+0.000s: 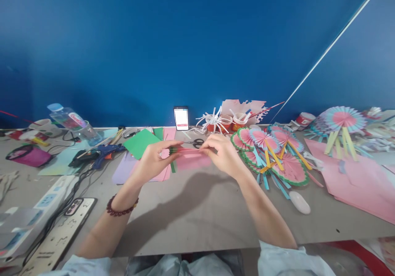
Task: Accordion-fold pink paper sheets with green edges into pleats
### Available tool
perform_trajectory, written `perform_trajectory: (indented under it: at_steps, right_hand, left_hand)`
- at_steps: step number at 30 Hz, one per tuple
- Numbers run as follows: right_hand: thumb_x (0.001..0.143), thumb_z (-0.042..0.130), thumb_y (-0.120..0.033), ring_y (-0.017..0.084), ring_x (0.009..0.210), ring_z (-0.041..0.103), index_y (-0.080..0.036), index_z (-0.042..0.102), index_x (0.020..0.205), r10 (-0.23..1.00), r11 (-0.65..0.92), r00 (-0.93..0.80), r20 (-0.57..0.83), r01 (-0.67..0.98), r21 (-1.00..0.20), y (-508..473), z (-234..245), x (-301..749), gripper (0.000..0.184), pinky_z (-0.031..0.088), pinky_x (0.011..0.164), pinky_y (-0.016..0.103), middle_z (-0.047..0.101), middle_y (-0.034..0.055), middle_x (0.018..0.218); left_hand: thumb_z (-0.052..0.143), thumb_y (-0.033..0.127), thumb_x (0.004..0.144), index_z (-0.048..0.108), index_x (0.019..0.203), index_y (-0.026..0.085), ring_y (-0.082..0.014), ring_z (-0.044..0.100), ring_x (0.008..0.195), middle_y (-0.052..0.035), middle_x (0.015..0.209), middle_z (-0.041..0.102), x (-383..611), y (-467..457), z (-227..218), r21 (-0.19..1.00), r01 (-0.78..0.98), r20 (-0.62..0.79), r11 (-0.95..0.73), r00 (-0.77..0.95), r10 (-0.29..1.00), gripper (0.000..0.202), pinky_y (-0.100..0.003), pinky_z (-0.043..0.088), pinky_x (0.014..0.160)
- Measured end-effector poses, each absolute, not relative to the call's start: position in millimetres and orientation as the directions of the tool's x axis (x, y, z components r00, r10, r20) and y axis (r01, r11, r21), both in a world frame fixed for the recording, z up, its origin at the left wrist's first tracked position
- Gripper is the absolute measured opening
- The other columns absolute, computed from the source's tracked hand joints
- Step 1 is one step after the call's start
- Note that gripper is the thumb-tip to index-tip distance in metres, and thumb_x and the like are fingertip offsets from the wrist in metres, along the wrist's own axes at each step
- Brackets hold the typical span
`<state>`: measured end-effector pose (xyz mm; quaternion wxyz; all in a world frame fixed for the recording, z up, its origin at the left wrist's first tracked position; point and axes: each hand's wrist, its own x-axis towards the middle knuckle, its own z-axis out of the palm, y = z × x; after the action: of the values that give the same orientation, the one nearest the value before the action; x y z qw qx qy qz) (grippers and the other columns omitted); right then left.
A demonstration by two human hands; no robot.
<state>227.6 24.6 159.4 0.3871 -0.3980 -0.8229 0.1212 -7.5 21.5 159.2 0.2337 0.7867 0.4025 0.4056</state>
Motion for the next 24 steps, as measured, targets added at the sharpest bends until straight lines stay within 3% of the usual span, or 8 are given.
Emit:
perform_trajectory:
  at_steps: [4,17,24]
  right_hand:
    - [0.09,0.058,-0.031,0.017,0.076,0.058,-0.02,0.066,0.076,0.759,0.642,-0.367,0.538,0.561,-0.523,25.2,158.2,229.1,0.019,0.043,0.072,0.031,0.064,0.0029,0.075]
    - [0.09,0.057,-0.033,0.018,0.075,0.059,-0.021,0.068,0.076,0.757,0.644,-0.362,0.543,0.555,-0.527,23.8,159.2,228.3,0.021,0.045,0.072,0.032,0.065,0.0035,0.074]
    - [0.09,0.057,-0.032,0.017,0.073,0.059,-0.02,0.069,0.075,0.77,0.632,-0.365,0.524,0.551,-0.545,26.4,156.9,230.6,0.022,0.045,0.071,0.031,0.065,0.0029,0.073]
  left_hand:
    - [0.066,0.031,0.083,0.07,0.105,0.02,-0.0186,0.07,0.088,-0.005,0.097,0.075,-7.7,21.8,158.2,0.743,0.399,0.443,-0.537,0.309,0.842,0.024,-0.028,0.056,0.082]
    - [0.067,0.026,0.082,0.074,0.097,0.022,-0.0204,0.072,0.086,-0.0038,0.094,0.076,-3.4,20.9,153.8,0.74,0.411,0.493,-0.533,0.208,0.845,0.018,-0.03,0.058,0.08]
    - [0.068,0.024,0.08,0.077,0.089,0.022,-0.0219,0.073,0.081,-0.0019,0.088,0.077,-0.8,17.2,152.3,0.781,0.404,0.45,-0.477,0.167,0.877,0.013,-0.027,0.059,0.069]
